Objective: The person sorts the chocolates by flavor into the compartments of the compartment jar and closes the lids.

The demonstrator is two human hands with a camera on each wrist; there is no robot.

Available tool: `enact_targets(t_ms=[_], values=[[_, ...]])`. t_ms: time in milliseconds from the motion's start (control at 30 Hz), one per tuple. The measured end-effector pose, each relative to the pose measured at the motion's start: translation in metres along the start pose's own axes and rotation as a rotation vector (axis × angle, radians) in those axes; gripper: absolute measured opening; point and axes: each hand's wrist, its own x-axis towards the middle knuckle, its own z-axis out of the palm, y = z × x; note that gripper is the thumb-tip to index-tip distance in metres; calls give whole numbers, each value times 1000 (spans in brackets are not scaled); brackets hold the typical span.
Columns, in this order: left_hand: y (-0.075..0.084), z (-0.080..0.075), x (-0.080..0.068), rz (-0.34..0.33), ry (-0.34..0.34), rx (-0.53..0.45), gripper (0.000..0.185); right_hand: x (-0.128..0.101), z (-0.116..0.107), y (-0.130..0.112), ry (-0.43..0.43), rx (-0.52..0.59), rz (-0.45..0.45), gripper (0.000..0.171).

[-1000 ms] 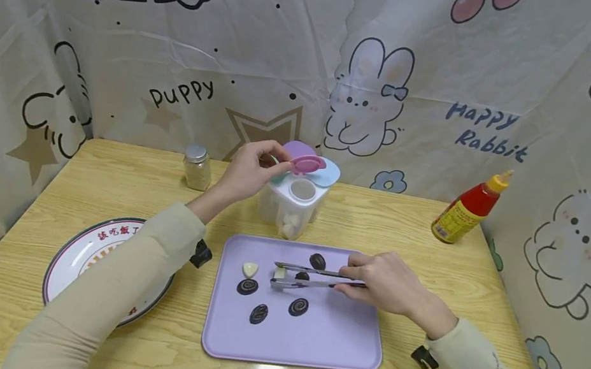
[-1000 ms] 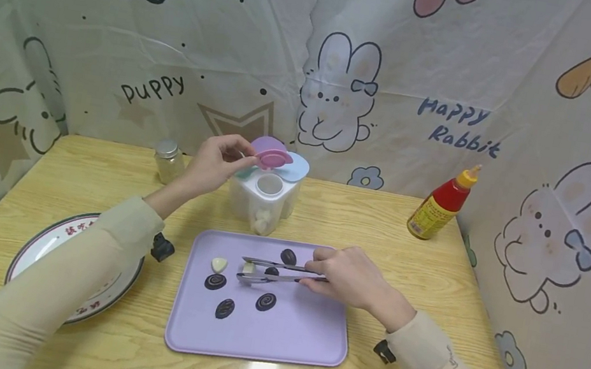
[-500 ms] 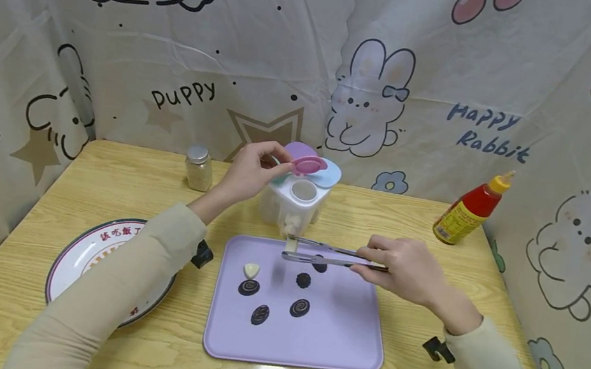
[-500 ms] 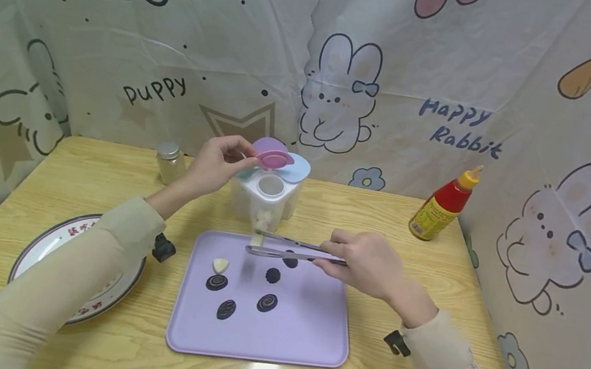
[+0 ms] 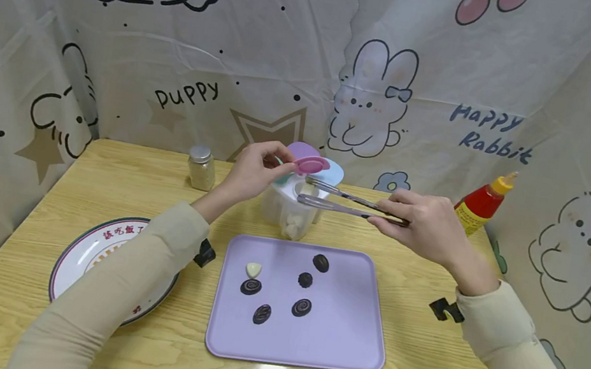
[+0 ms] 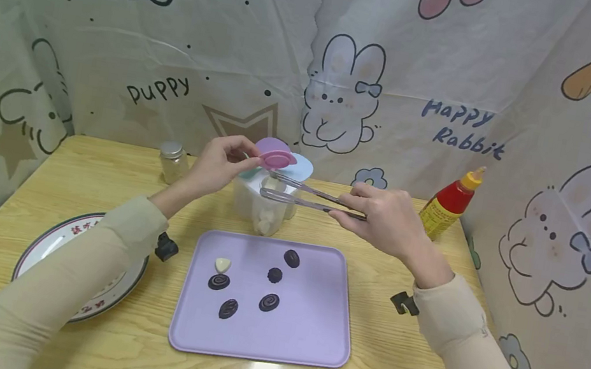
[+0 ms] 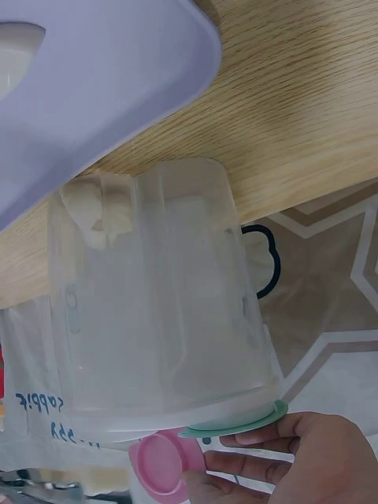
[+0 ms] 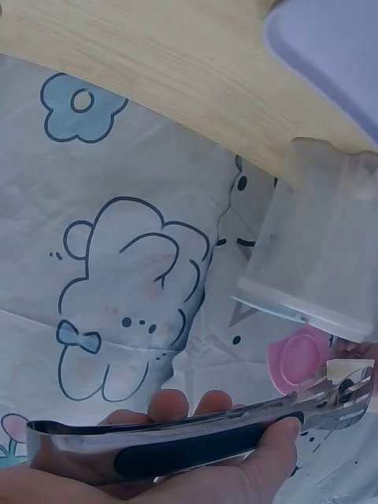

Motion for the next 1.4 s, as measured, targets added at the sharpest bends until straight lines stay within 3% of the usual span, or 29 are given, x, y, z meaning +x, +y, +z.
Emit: enact_targets(t_ms=[200,300,667,933,1167,1400], values=[[1,1,1,-6,-2,6,16,5,6,12,-23,-12,33,28],[2,2,1,-15,-6,9,16,6,9,16,-27,-22,49,24],[-1,3,2,-14,-7,9,16,4,11,20,-29,-40,65,30],[-2,0,3,3,-5,1,16,0,1,14,-25,-50,78,80],[0,-1,2,-7,-6,-8,16,-7,-6,2,-48,-44,39,77],[-1,-1,1,-30,-8,-1,16,-17,6,-11,-67,-8,-21,74]])
